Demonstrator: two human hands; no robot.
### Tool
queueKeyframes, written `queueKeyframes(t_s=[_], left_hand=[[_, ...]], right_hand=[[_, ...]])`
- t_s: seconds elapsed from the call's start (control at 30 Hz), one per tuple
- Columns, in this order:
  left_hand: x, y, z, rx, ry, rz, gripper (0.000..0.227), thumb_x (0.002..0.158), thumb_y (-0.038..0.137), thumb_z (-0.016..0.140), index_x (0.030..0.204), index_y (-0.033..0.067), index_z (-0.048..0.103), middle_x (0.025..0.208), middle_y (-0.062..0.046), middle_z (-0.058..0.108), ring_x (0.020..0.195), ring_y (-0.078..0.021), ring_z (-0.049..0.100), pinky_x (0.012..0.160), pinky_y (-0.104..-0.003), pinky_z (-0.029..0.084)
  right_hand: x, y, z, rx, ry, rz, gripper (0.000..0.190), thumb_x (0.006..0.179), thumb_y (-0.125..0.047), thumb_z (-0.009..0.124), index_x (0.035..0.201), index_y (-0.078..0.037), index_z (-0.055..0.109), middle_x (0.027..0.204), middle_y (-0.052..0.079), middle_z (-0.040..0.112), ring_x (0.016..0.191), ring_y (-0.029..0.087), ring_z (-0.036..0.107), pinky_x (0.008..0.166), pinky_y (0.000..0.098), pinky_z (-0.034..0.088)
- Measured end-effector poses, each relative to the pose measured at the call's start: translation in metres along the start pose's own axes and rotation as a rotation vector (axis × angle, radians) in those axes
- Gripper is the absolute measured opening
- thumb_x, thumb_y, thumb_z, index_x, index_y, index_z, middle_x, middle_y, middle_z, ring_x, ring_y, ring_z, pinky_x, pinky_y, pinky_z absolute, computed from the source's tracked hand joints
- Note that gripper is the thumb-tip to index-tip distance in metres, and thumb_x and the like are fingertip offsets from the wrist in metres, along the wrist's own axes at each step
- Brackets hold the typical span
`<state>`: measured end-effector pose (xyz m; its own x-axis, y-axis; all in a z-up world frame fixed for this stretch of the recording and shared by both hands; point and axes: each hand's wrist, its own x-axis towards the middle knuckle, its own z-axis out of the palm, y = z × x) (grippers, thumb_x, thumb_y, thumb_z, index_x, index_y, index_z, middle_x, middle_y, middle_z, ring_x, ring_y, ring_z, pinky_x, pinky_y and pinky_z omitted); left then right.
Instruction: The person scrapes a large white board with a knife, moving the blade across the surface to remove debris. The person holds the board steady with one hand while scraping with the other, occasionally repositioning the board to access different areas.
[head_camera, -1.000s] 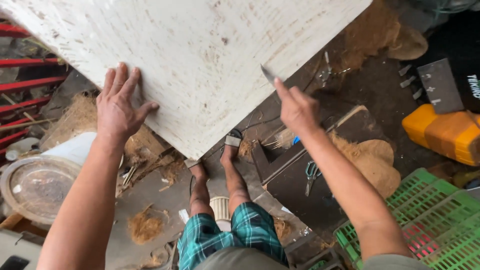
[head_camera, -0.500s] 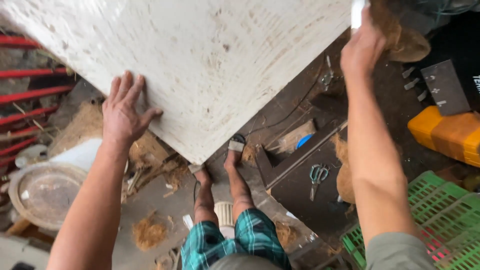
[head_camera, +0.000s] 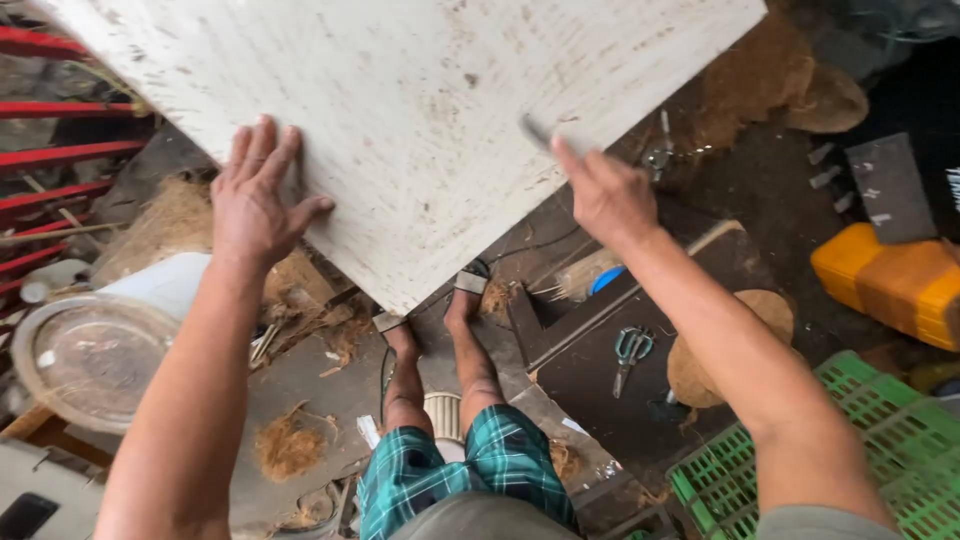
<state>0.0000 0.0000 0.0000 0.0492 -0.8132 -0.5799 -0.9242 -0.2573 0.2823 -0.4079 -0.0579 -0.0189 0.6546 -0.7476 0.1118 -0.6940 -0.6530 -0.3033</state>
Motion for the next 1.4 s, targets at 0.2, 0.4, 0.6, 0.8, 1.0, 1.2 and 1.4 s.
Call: queueKeyframes(t_s=[0.2,0.4,0.6,0.8,1.0,1.2,1.4], left_hand=[[-0.001,-0.009,0.008,-0.073,0.093,0.061,0.09,0.083,0.046,0.071,0.158,0.0215,0.028,0.164,-0.009,0.019,0.15,-0.029,0.01,0.117,-0.053,0.017],[-0.003,-0.002,0.001,-0.075,0.047,0.03,0.087,0.085,0.046,0.068,0.159,0.0245,0.026,0.165,-0.005,0.014,0.151,-0.0266,0.008,0.115,-0.056,0.019],[-0.005,0.004,-0.005,-0.056,0.005,0.013,0.088,0.087,0.048,0.065,0.159,0.0232,0.021,0.165,-0.007,0.009,0.15,-0.0282,0.004,0.117,-0.058,0.014],[0.003,-0.018,0.017,-0.024,0.125,0.092,0.085,0.085,0.051,0.067,0.158,0.0241,0.031,0.165,-0.007,0.02,0.15,-0.0298,0.013,0.111,-0.057,0.027],[-0.001,-0.002,0.001,-0.012,0.017,0.024,0.089,0.087,0.052,0.064,0.16,0.0252,0.019,0.165,-0.005,0.009,0.151,-0.0279,0.005,0.118,-0.055,0.016],[0.0,-0.01,0.008,-0.007,0.048,0.06,0.088,0.09,0.045,0.068,0.16,0.0206,0.022,0.165,-0.009,0.012,0.15,-0.0314,0.009,0.112,-0.065,0.021],[0.005,-0.033,0.038,0.099,0.419,0.213,0.09,0.07,0.055,0.082,0.15,0.0268,0.052,0.154,-0.008,0.047,0.14,-0.0321,0.044,0.103,-0.047,0.045]], right_hand=[[0.031,0.063,0.005,0.92,0.528,1.242,0.039,0.092,-0.049,0.062,0.077,-0.014,0.055,0.072,-0.003,0.042,0.066,0.011,0.038,0.063,0.0291,0.037],[0.0,0.0,-0.01,0.25,-0.242,0.516,0.038,0.109,-0.015,0.033,0.141,-0.017,0.052,0.122,0.02,0.066,0.045,0.01,0.04,0.03,0.0219,0.029],[0.001,-0.058,-0.007,0.291,-0.148,0.534,0.051,0.113,-0.033,0.028,0.074,-0.008,0.048,0.055,-0.004,0.043,0.04,0.009,0.031,0.03,0.0243,0.022],[-0.028,0.067,0.022,-0.273,-0.02,0.497,0.047,0.089,-0.006,0.064,0.136,-0.008,0.061,0.079,0.018,0.058,0.065,0.036,0.059,0.06,0.0435,0.049],[-0.068,-0.034,0.066,0.023,0.028,0.083,0.043,0.104,-0.005,0.053,0.147,-0.01,0.054,0.073,0.0,0.056,0.046,0.008,0.034,0.034,0.0202,0.028],[-0.017,-0.025,0.031,-0.006,-0.213,0.69,0.019,0.09,0.01,0.057,0.1,-0.004,0.065,0.076,0.007,0.058,0.059,0.012,0.05,0.041,0.0194,0.039],[-0.036,0.012,0.04,-0.206,0.162,0.315,0.036,0.091,-0.005,0.064,0.125,0.004,0.067,0.078,0.016,0.064,0.074,0.035,0.065,0.071,0.0438,0.055]])
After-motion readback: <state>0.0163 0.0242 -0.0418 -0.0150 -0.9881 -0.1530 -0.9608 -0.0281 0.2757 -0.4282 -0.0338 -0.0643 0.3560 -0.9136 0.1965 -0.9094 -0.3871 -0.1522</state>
